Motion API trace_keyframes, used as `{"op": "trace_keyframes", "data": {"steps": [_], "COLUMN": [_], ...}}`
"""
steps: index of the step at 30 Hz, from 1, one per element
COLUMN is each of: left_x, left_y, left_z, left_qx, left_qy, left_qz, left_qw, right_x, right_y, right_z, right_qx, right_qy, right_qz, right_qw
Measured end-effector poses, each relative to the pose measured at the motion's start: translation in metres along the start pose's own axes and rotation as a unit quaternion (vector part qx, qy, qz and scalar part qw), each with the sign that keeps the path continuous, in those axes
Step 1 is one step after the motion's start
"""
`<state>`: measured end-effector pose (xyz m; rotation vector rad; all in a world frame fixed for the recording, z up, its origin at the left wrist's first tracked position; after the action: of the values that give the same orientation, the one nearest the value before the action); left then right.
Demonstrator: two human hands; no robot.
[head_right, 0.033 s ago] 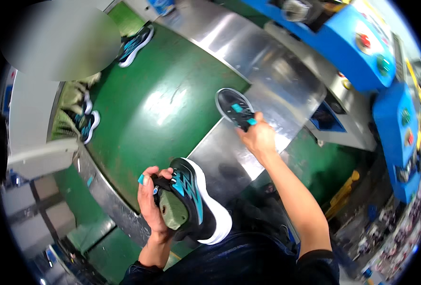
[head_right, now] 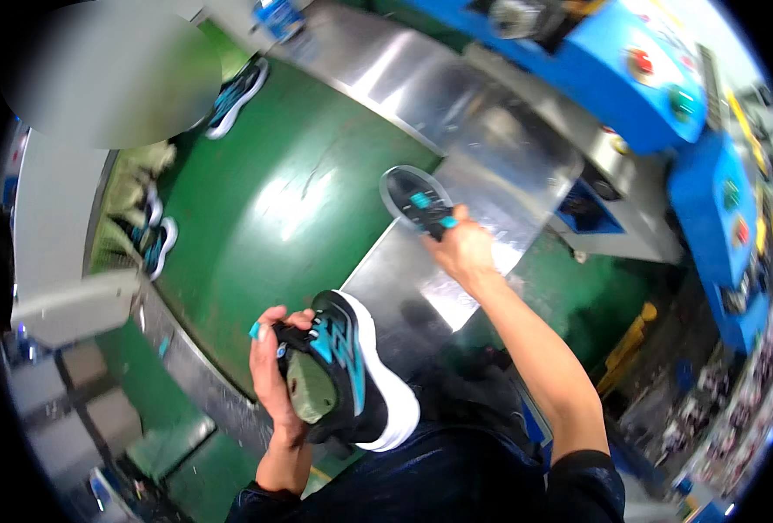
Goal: The person takes shoes from a rack, places them one at a time into a machine to press the soles onto the uppers, and then puts the processed shoes onto a conveyor belt.
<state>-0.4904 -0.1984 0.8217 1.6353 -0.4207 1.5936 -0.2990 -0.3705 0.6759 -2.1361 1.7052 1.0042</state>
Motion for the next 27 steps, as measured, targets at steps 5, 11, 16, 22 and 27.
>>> {"op": "trace_keyframes", "data": {"steps": [5, 11, 16, 22, 27], "left_x": [-0.005, -0.023, -0.018, -0.067, -0.123], "left_y": [-0.013, 0.053, 0.252, 0.442, 0.562], "left_z": [0.011, 0.122, 0.227, 0.216, 0.199], "left_qx": [-0.112, -0.379, -0.751, -0.943, -0.988], "left_qy": [-0.063, -0.089, -0.01, 0.003, -0.115], "left_qz": [0.081, 0.131, 0.167, -0.148, 0.013], "left_qw": [0.988, 0.912, 0.639, 0.297, 0.102], "right_x": [0.005, 0.04, 0.054, -0.015, -0.005], "right_y": [0.071, 0.311, 0.526, 0.744, 0.811], "right_z": [-0.05, -0.137, -0.179, -0.08, 0.007], "right_qx": [-0.162, 0.173, 0.428, 0.723, 0.752], "right_qy": [-0.205, -0.505, -0.471, -0.296, -0.023], "right_qz": [0.278, 0.15, 0.176, 0.409, 0.618], "right_qw": [0.924, 0.833, 0.751, 0.471, 0.229]}}
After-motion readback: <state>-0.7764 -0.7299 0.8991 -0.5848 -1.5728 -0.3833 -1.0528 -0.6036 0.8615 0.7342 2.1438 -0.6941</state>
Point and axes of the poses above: each hand's wrist, its own y-axis away from the middle knuckle, its own z-axis out of the palm, x = y × z, the point moved 4 cm from there along -y, towards the middle knuckle, and after that the axes turned 10 degrees about -y, right-handed, at the moved point
